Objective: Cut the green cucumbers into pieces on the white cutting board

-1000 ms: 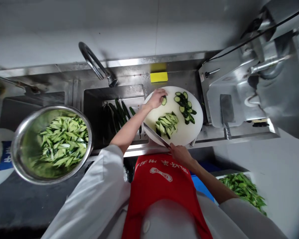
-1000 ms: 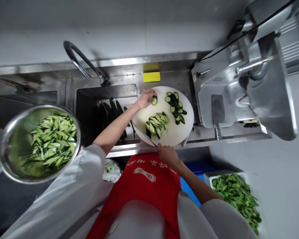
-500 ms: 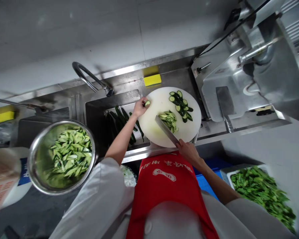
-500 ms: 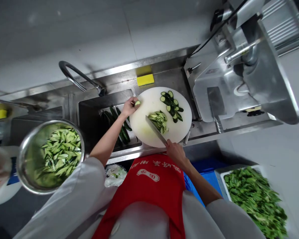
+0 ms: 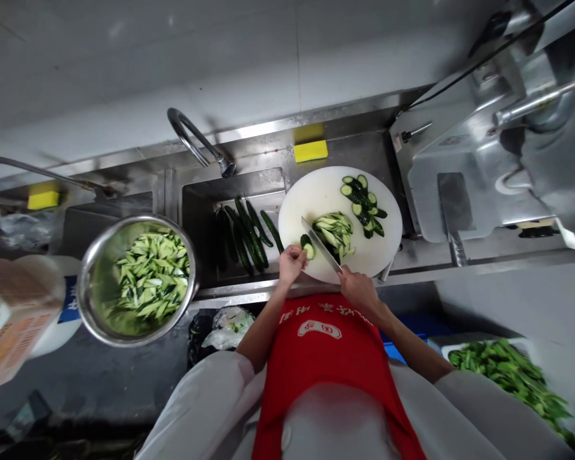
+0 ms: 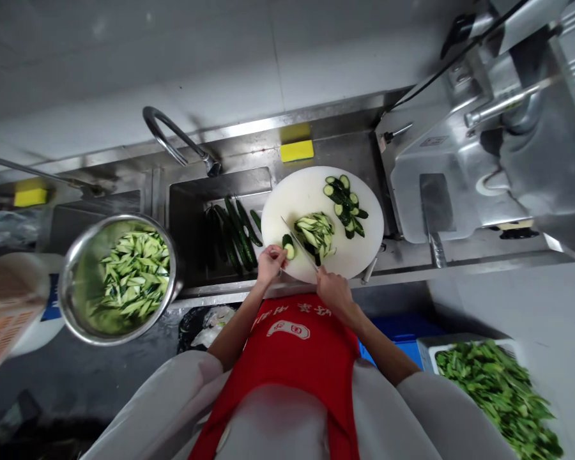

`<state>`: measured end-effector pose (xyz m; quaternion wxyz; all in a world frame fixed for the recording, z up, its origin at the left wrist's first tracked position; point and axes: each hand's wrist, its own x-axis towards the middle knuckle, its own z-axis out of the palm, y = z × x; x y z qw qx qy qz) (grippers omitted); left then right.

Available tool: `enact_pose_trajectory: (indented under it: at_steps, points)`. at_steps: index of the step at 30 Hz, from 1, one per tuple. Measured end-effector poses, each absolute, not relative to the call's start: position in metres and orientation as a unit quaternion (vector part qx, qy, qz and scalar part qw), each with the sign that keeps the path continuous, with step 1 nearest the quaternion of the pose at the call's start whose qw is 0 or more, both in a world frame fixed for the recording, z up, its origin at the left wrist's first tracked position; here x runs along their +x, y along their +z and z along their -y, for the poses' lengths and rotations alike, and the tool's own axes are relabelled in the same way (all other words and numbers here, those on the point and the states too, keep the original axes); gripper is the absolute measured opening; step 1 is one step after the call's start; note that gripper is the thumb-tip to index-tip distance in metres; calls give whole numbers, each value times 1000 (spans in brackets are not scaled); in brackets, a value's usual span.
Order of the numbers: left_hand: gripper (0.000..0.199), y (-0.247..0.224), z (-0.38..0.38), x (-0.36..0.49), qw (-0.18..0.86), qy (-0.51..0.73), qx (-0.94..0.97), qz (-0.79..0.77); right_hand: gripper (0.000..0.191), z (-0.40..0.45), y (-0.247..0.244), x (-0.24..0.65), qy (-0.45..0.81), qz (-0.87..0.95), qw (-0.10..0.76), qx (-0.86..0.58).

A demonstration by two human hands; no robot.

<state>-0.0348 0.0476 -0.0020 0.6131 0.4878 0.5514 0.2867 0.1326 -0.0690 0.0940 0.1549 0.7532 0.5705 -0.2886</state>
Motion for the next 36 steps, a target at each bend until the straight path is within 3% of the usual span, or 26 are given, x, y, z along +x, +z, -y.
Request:
enact_pose_trajectory:
  at_steps: [2,7,13,21,36]
  points:
    - [34,-1,-37,-33,579,281,531,-551,37,70,93,131,-283,-580,158,747]
    - [19,2,-43,-39,368,325,739,-462,36,70,90,126,-279,-596,163,735]
    - [18,4,-64,-43,291,271,846,-355,34,72,104,126,-275,-607,172,726]
    - [21,9,-74,-39,294,230,873,-314,34,65,118,115,-281,-603,196,720]
    - [22,2,-72,-42,353,275,834,-322,37,60,114,113,-286,-598,191,724]
